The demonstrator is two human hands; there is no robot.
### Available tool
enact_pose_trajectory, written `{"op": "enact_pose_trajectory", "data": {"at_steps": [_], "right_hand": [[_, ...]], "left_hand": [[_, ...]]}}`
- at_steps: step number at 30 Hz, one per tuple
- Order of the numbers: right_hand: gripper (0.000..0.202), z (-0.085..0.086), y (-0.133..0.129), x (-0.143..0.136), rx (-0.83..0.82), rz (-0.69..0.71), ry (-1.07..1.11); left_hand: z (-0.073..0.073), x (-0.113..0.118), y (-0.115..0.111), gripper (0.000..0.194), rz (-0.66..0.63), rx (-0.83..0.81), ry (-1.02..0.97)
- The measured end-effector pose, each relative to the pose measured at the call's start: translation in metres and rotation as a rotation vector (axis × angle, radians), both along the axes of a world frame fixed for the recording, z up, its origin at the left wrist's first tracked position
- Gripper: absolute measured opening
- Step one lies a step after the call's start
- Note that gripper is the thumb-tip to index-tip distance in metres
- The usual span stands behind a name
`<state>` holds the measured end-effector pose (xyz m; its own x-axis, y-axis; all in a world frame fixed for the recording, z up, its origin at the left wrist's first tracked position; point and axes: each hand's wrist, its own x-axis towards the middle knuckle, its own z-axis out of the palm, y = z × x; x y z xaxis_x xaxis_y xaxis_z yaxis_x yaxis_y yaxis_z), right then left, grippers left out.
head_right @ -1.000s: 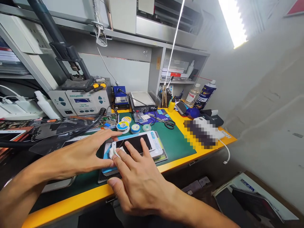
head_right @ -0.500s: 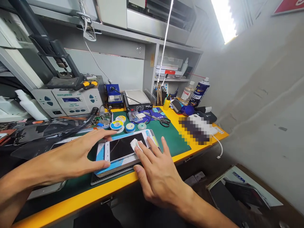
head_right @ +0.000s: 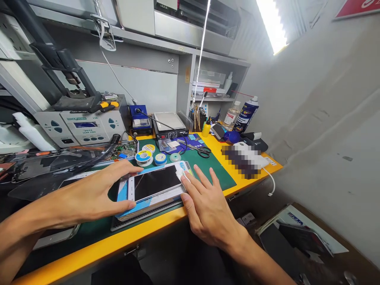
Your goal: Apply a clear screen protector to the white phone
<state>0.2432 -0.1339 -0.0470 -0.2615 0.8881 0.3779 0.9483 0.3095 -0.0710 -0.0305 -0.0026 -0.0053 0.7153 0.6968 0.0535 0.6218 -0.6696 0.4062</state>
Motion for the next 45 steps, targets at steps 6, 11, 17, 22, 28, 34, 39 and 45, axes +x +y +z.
{"op": "enact_pose_trajectory", "data": {"at_steps": [6,11,17,22,28,34,39,45], "right_hand": [[0.047,0.000,0.000,-0.022,-0.014,0.039,0.070],[0.050,0.000,0.004,-0.052,-0.073,0.156,0.131],[0.053,0.001,0.017,-0.078,-0.052,0.168,0.235],[0.054,0.006,0.029,-0.076,-0.053,0.123,0.204],[0.051,0.009,0.038,-0.057,-0.048,0.004,0.186],[0.049,0.007,0.040,-0.036,-0.040,-0.069,0.141],[0.048,0.005,0.041,-0.030,-0.027,-0.113,0.111],[0.048,0.004,0.037,-0.023,-0.048,-0.101,0.115]], "left_hand": [[0.001,0.005,-0.002,0.055,-0.032,0.000,0.002],[-0.005,0.009,-0.001,0.057,-0.047,0.008,-0.030],[-0.010,0.011,0.001,0.051,-0.059,0.017,-0.039],[-0.021,0.006,0.005,0.060,-0.045,0.057,-0.078],[-0.026,0.003,0.007,0.078,-0.020,0.030,-0.037],[-0.019,0.006,0.002,0.072,0.019,0.006,0.024],[-0.018,0.007,0.003,0.068,0.017,0.032,0.037],[-0.017,0.007,0.004,0.069,0.019,0.036,0.050]]}}
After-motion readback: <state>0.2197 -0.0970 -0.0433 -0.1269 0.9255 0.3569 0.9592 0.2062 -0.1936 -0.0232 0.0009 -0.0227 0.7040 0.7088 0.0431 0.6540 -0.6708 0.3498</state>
